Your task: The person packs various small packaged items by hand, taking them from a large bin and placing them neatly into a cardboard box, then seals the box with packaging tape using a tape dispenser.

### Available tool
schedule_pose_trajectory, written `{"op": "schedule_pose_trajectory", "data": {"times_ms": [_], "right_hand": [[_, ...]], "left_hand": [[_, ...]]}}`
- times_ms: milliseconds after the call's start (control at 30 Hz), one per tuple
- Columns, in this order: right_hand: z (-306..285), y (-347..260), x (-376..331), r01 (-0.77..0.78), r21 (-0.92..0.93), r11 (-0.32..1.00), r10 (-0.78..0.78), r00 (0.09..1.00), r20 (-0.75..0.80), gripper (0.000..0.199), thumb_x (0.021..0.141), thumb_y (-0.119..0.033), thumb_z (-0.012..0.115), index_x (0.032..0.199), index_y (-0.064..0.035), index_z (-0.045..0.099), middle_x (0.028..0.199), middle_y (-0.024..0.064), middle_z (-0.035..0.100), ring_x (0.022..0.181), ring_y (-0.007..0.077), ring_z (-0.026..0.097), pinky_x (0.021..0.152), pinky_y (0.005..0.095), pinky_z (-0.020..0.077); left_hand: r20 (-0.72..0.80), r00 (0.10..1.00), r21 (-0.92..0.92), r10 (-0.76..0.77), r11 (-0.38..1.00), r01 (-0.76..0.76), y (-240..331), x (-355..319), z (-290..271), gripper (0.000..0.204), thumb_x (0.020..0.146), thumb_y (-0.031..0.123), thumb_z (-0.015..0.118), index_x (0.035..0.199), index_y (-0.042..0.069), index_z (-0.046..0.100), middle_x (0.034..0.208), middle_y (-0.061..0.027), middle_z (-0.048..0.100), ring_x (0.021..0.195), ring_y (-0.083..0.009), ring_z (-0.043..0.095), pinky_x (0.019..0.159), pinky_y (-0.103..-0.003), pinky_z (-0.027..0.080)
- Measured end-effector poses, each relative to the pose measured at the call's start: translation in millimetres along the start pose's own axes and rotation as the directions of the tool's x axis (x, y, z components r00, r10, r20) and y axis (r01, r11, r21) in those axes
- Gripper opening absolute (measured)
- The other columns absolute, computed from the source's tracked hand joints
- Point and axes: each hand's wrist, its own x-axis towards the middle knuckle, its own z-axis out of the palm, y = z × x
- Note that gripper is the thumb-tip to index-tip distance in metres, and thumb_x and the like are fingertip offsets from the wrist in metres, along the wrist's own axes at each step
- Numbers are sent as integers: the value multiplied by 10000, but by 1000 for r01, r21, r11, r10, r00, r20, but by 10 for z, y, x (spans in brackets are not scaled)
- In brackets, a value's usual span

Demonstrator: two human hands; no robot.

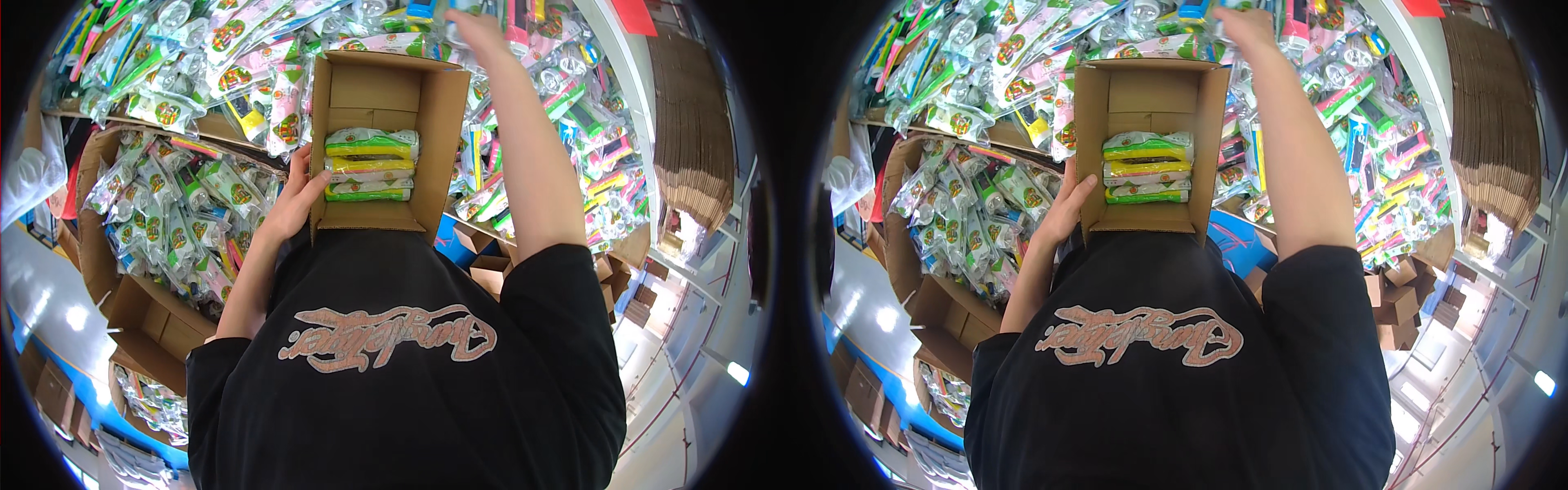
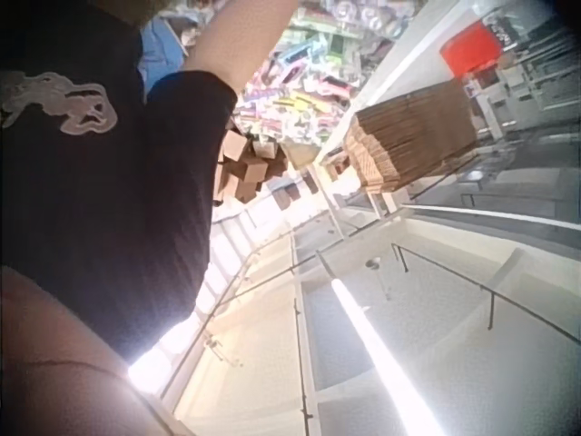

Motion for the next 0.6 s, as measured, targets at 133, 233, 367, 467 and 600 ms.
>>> {"op": "schedule_pose_trajectory", "data": {"times_ms": [133, 233, 367, 467, 600], "right_hand": [[-505, -367, -1057, -90, 614, 785, -152, 931, 331, 348, 938, -264, 698, 1114, 34, 662, 1011, 133, 718, 954, 292, 722, 845, 395, 581], [-999, -352, -1716, -133, 523, 842, -211, 811, 546, 547, 1006, -424, 520, 1238, 68, 579, 1008, 175, 713, 913, 282, 709, 846, 403, 589], [-1003, -658, -2513, -32, 269, 963, -168, 707, 687, 511, 932, -297, 639, 1343, -2, 562, 1036, 169, 708, 893, 251, 690, 867, 420, 536], [-1019, -818, -2664, 706, -185, 684, -439, 600, 668, 435, 879, -227, 687, 1264, -40, 609, 967, 171, 714, 858, 298, 706, 784, 445, 549], [-492, -1239, -2748, 687, -600, 411, -275, 721, 636, 273, 869, -226, 675, 1059, -34, 636, 819, 190, 674, 855, 400, 678, 768, 480, 538]], "left_hand": [[-13, 1000, 23, -5, 1000, 5, -104, -27, -82, 667, 1046, 288, 548, 1545, 23, 194, 1507, -202, 368, 1358, -265, 445, 1135, -387, 355], [-16, 1000, 53, -22, 998, 23, -77, -28, -70, 714, 1025, 352, 583, 1542, 25, 214, 1512, -220, 370, 1302, -281, 510, 1094, -396, 405], [2, 998, 37, -55, 998, 55, -49, -32, -47, 677, 1047, 308, 517, 1558, 4, 194, 1560, -164, 337, 1468, -215, 278, 1202, -354, 213], [-15, 1000, 99, 6, 995, -5, -93, -7, -66, 736, 1021, 360, 586, 1552, 26, 200, 1520, -252, 360, 1300, -294, 505, 1101, -408, 401], [-24, 1000, 96, 2, 995, 0, -71, -6, -56, 735, 1024, 360, 581, 1550, 19, 200, 1510, -253, 367, 1284, -288, 515, 1091, -400, 411]]}}
